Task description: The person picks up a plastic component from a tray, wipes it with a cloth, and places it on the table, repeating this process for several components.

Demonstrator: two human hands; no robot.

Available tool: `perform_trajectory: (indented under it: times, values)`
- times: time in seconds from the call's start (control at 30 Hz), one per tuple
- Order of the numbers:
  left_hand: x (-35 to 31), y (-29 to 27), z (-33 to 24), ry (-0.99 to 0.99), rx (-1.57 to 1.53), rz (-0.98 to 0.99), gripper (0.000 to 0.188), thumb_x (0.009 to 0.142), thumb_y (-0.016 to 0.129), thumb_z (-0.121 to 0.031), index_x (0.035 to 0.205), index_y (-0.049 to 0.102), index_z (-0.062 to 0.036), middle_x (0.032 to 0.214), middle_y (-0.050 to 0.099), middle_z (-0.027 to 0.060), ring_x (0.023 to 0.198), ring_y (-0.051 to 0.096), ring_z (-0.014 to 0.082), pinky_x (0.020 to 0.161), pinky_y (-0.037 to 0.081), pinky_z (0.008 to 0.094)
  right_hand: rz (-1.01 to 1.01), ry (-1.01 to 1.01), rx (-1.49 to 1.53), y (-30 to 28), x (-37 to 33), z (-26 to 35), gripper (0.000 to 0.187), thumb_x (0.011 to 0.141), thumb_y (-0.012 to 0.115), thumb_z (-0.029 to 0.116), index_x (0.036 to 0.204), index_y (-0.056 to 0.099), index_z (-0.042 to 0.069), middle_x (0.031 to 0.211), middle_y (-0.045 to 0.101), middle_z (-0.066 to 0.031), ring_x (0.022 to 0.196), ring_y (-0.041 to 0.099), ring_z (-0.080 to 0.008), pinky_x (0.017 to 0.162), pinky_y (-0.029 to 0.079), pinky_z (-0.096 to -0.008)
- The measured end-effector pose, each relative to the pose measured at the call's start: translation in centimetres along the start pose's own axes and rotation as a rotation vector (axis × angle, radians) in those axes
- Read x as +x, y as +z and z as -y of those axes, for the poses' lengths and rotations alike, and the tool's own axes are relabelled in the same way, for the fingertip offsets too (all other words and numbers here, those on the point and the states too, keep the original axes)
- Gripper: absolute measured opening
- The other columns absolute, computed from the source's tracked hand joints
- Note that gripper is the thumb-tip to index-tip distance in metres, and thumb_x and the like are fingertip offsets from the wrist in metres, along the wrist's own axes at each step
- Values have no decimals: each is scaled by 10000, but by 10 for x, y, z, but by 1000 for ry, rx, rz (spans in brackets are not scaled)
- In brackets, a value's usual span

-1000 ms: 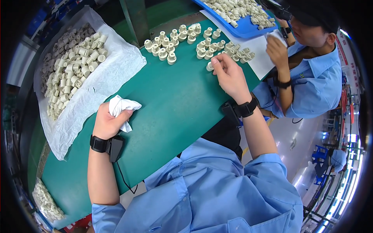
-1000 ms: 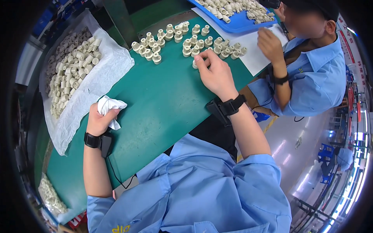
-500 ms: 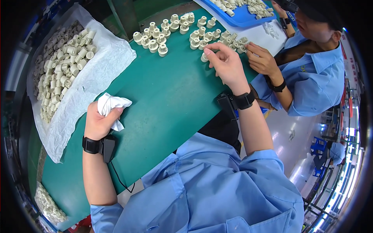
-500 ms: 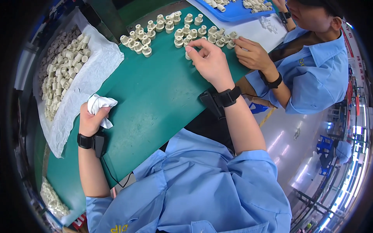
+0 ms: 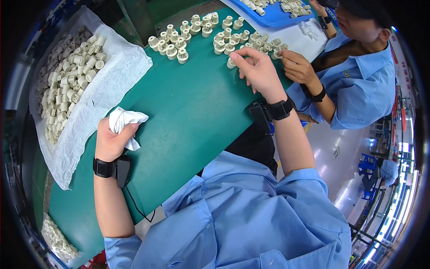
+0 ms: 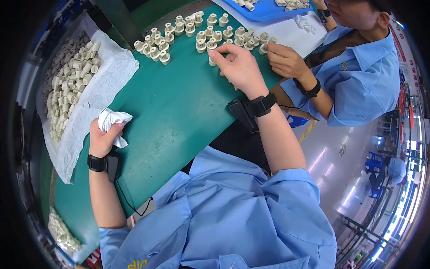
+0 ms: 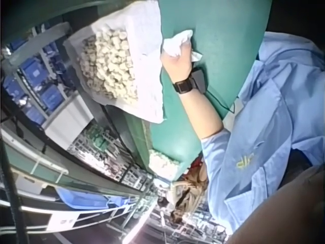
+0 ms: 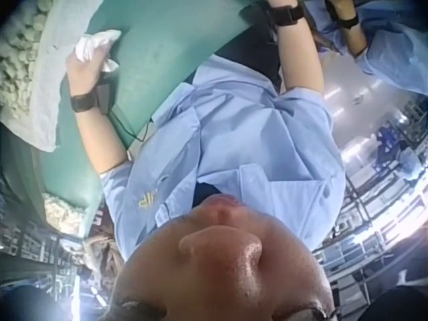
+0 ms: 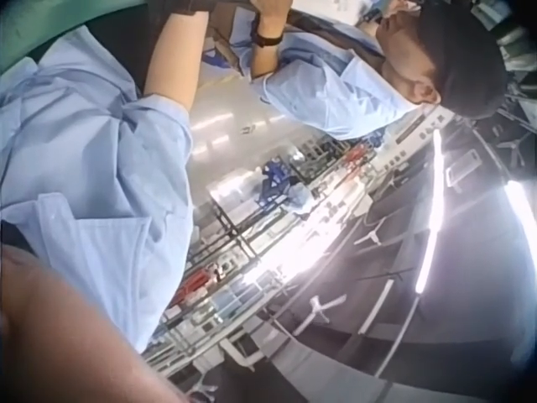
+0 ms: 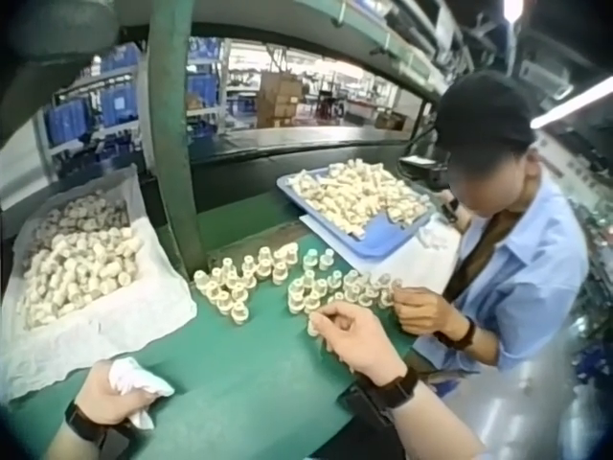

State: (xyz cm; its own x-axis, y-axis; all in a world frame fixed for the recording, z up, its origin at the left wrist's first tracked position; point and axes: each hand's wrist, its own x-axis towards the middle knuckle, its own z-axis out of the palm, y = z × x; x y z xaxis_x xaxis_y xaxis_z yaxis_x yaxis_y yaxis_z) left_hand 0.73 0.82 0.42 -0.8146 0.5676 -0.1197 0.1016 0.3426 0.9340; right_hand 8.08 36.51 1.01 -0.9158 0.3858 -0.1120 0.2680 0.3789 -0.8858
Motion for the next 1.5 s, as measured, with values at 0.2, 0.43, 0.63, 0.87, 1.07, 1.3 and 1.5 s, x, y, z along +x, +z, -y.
perform_trajectory:
  times: [0.2,0.43,0.63,0.87,1.07,1.3,1.5]
  values:
    - [-2,-2,1,-11,7,9,92,794,644,-82,849,638,-7,663,582,-20,577,502,49,513,394,226,-9,-23,-16,0,1,-2,312,884,601,367,988,628,74,579,522,21,414,434,-49,321,283,-203]
    - [-2,0,-3,-2,-1,-8,95,794,648,-86,849,642,-9,660,581,-23,572,497,48,510,389,225,-27,-71,-56,3,-3,-6,302,894,592,332,1008,611,54,603,534,15,471,447,-42,384,312,-197]
    - [0,0,0,8,3,-6,90,792,643,-83,844,640,-9,658,581,-21,571,497,48,510,389,225,-20,-272,5,2,-5,-23,278,852,654,189,1068,579,32,643,537,33,543,450,-26,481,338,-187]
    - [-2,-1,4,15,8,4,84,791,634,-85,833,637,-12,661,581,-18,574,499,50,512,392,224,-64,-235,-244,4,-9,-12,263,797,699,93,1009,567,10,651,531,45,558,446,-5,489,348,-179]
    - [-1,-2,3,-18,20,2,101,791,637,-82,855,634,-4,668,584,-10,581,510,56,514,394,219,36,-268,-107,17,-48,11,228,758,728,72,897,557,15,646,538,37,557,451,10,477,341,-161]
    - [0,2,2,-5,-7,-11,138,799,635,-48,921,630,17,680,588,7,579,522,65,515,390,213,-33,-498,-217,28,-97,60,219,677,749,47,818,582,34,684,553,14,537,473,-31,450,337,-164]
    - [-1,0,9,18,3,-41,147,805,636,-53,932,633,21,681,590,11,577,520,69,518,383,211,-32,-621,-137,36,-105,66,219,641,747,30,795,593,55,722,561,1,546,501,-64,436,348,-180]
